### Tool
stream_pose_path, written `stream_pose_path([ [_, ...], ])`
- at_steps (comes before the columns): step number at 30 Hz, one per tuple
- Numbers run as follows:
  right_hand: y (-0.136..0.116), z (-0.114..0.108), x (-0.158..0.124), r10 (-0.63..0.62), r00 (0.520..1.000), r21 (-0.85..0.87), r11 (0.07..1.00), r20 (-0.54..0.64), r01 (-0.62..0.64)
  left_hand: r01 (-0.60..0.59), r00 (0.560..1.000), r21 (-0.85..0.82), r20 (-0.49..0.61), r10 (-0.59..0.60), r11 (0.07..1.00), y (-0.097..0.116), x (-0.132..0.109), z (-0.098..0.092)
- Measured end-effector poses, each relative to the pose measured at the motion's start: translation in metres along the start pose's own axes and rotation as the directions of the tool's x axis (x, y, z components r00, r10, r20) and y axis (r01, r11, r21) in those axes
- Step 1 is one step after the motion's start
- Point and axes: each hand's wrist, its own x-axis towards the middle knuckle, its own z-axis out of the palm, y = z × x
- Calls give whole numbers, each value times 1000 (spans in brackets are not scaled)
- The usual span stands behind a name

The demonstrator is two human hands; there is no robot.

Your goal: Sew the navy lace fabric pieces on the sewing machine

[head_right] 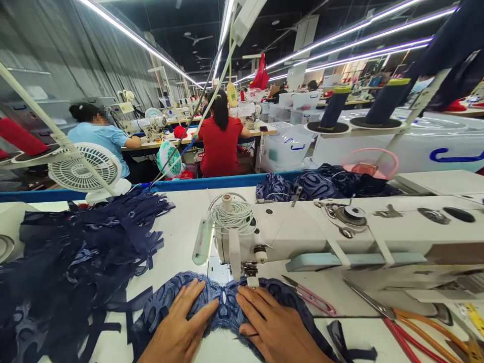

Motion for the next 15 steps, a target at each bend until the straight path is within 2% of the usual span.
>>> stream_pose_path([
  [5, -1, -9, 4, -4, 999, -22, 1000, 33, 5, -20, 1000, 54, 13, 19, 998, -1, -1, -2],
  [7, 2, -19, 6, 13, 1000, -40, 999, -26, -14, -23, 1000, 27, 5, 23, 999, -1, 0, -6],
  [9, 11, -29, 6, 89, 988, -114, 988, -129, -104, -12, 1000, -25, -19, 12, 1000, -1, 4, -15],
  [11, 28, -36, 1, 206, 957, -240, 937, -205, -253, 29, 998, -85, -59, -34, 996, -2, 12, -24],
  [13, 48, -38, -5, 319, 932, -328, 873, -172, -360, 107, 990, -134, -73, -117, 985, -3, 22, -31],
  [15, 65, -37, -12, 414, 903, -330, 841, -119, -429, 194, 978, -175, -40, -204, 965, -5, 34, -33],
])
